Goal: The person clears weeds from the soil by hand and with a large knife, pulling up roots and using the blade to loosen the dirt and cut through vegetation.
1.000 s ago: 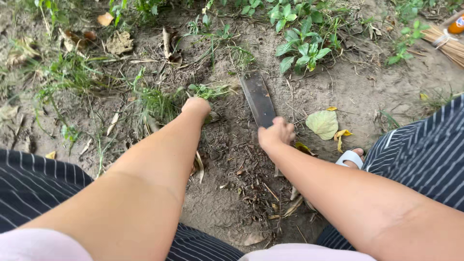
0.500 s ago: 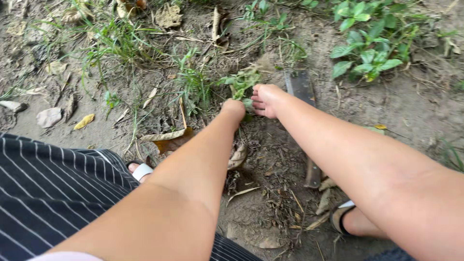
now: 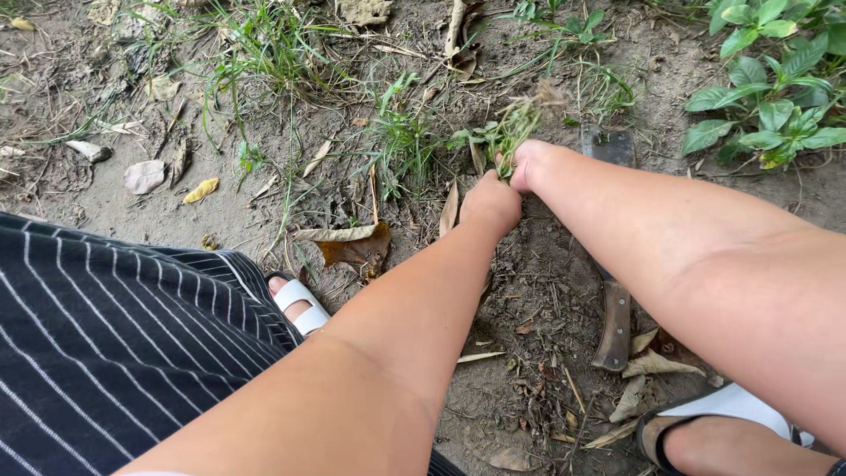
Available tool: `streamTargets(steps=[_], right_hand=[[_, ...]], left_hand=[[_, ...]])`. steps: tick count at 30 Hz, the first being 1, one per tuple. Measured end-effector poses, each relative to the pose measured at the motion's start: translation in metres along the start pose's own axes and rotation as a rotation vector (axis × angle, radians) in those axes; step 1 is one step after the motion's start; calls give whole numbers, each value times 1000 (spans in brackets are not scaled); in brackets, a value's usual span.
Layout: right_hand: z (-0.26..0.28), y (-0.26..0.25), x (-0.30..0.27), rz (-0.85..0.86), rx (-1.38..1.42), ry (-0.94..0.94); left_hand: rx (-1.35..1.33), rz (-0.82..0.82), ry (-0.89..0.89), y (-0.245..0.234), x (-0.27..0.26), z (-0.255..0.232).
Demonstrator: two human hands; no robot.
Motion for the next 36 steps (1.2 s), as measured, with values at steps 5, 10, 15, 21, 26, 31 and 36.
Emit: streamTargets(steps=[5, 10, 15, 21, 26, 31, 36], right_hand=[[7, -1, -11, -38, -86, -45], [8, -25, -38, -80, -154, -102], [-11, -135, -101, -175, -161, -168], [-30, -160, -210, -52, 77, -212], [-37, -113, -321, 96, 6, -235], [-25, -148, -319, -138, -109, -345], [29, -291, -308, -282, 234, -472]], left_hand=[[7, -36, -27, -4, -12, -9], [49, -54, 50, 4, -46, -21], [-36, 121, 160, 95, -95, -21], [-75, 95, 310, 137, -82, -24], [83, 202, 228, 116, -88, -47], [350, 212, 424, 95, -153, -84], [239, 249, 573, 109, -184, -97]])
Point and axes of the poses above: each hand's wrist, its own x-axis towards the middle knuckle, its own y-axis out of the palm, z = x × y, the point moved 10 cm from there along x, towards the middle knuckle, and after that the axes turned 5 degrees about -z, right-handed, at the moved point
